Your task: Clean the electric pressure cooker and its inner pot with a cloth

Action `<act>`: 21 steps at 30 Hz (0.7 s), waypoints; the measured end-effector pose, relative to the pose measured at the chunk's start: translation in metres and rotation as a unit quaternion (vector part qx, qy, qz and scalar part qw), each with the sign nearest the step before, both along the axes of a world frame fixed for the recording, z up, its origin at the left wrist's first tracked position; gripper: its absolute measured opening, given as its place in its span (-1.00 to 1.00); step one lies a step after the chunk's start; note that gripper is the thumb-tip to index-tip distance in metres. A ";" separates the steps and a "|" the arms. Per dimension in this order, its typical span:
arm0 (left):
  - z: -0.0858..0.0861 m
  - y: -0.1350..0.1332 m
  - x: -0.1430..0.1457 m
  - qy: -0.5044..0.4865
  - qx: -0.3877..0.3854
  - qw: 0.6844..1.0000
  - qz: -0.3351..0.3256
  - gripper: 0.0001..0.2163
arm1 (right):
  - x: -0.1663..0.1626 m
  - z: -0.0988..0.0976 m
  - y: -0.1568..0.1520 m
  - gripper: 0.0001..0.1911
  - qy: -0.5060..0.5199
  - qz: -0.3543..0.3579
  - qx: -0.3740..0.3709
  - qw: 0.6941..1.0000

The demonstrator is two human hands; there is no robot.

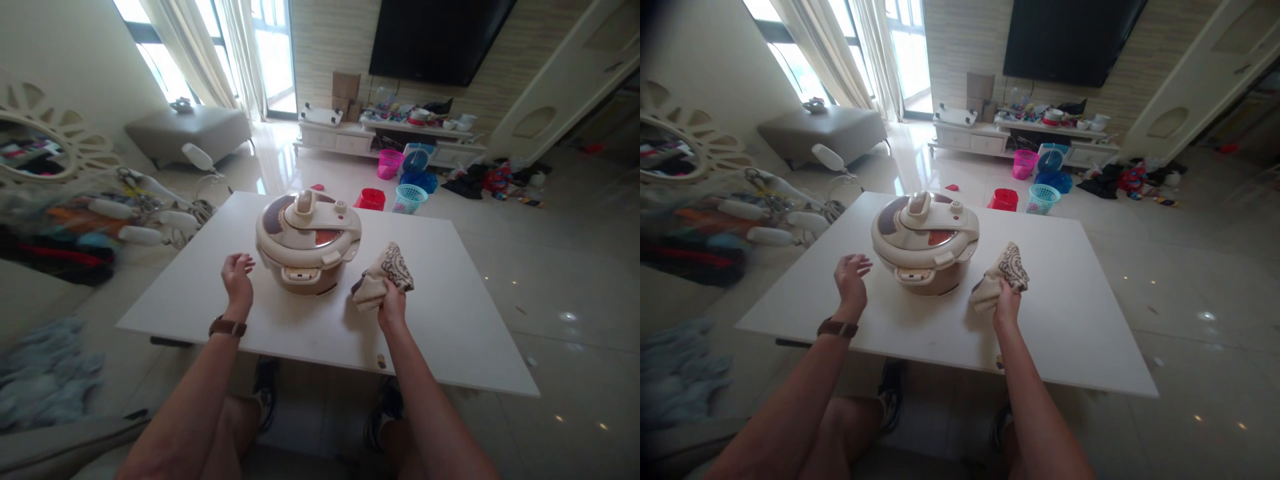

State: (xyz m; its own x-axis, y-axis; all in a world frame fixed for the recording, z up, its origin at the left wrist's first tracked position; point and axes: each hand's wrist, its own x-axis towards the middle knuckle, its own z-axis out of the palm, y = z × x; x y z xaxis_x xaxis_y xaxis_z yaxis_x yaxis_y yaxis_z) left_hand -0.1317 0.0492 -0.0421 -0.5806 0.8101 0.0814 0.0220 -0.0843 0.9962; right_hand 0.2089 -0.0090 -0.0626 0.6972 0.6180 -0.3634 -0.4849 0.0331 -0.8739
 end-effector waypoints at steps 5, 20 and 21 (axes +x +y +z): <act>-0.012 0.031 -0.001 -0.103 -0.050 0.989 -0.091 -0.64 | -0.001 -0.007 0.000 -0.60 -0.017 0.010 -0.002 1.000; -0.029 0.057 0.072 -0.130 -0.034 0.978 -0.162 -0.68 | 0.016 -0.015 -0.005 -0.50 -0.012 0.023 -0.004 1.000; -0.031 0.056 0.081 -0.118 -0.037 0.979 -0.164 -0.67 | 0.018 -0.015 -0.008 -0.51 -0.016 0.023 -0.003 1.000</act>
State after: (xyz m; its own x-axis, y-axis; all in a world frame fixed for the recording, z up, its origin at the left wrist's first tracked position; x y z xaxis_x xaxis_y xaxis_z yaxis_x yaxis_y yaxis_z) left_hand -0.0512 0.1051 -0.0727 -0.2847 0.9544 -0.0901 -0.2258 0.0246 0.9739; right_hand 0.2264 -0.0165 -0.0775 0.6798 0.6473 -0.3447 -0.4575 0.0069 -0.8892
